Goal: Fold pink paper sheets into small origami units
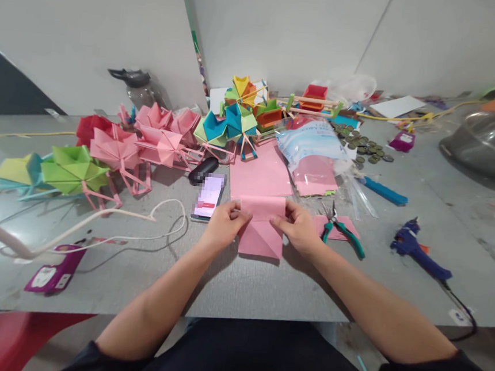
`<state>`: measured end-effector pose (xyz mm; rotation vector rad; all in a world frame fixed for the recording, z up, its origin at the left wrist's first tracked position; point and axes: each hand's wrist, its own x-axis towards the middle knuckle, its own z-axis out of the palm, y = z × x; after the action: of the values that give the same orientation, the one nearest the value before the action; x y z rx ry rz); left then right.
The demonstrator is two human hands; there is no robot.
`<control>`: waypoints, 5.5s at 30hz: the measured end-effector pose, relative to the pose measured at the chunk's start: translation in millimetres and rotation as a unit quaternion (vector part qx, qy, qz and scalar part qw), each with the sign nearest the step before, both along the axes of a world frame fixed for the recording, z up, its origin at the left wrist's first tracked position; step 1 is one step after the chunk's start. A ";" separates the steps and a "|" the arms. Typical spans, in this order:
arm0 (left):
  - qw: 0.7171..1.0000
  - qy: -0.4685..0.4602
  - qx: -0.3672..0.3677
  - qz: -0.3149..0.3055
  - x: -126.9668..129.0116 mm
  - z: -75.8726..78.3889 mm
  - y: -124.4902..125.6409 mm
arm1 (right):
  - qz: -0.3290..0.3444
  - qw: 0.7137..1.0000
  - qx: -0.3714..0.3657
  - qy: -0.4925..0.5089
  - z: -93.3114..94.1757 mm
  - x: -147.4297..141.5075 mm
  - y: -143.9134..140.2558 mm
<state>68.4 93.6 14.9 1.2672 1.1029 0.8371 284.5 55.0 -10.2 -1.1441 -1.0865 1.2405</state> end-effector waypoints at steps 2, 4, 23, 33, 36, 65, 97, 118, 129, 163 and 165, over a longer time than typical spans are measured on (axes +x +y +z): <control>1.000 0.021 0.008 -0.004 -0.9 -4.4 1.7 | -0.006 1.000 0.002 0.001 0.4 0.7 0.4; 1.000 0.025 0.012 -0.005 -1.5 -7.4 2.7 | -0.005 1.000 0.003 0.005 1.9 1.1 0.3; 1.000 -0.023 -0.012 -0.002 0.1 0.2 2.5 | -0.075 0.990 0.070 -0.094 -1.7 2.1 1.6; 0.975 -0.174 -0.133 0.016 -4.8 7.6 6.9 | -0.052 0.997 0.044 -0.033 1.1 5.4 5.2; 0.969 -0.200 -0.146 0.016 -7.1 8.9 10.1 | -0.037 0.999 0.029 -0.016 -1.0 5.6 5.6; 0.914 0.106 0.390 -0.037 -4.8 17.3 -17.1 | -0.075 0.909 0.320 -0.257 24.3 1.8 -20.8; 0.898 0.106 0.393 -0.169 -0.2 22.4 -31.7 | 0.001 0.981 0.183 -0.056 16.7 -15.5 -24.6; 0.922 -0.043 0.376 -0.081 3.7 0.1 -33.9 | -0.017 0.907 0.346 -0.241 20.6 -9.1 -23.7; 0.895 -0.015 0.399 -0.201 1.1 -6.4 -15.4 | -0.054 0.755 0.563 -0.332 36.0 -6.3 -33.3; 0.850 0.008 0.449 -0.276 -0.5 1.5 -12.7 | 0.018 0.835 0.473 -0.281 34.4 6.8 -22.6; 0.848 0.008 0.455 -0.271 0.1 2.1 -13.0 | 0.024 0.844 0.461 -0.274 33.4 6.5 -22.7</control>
<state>68.5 80.6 17.0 2.2369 0.2480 0.9241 290.9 32.2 23.1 -0.6896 -1.8661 0.2641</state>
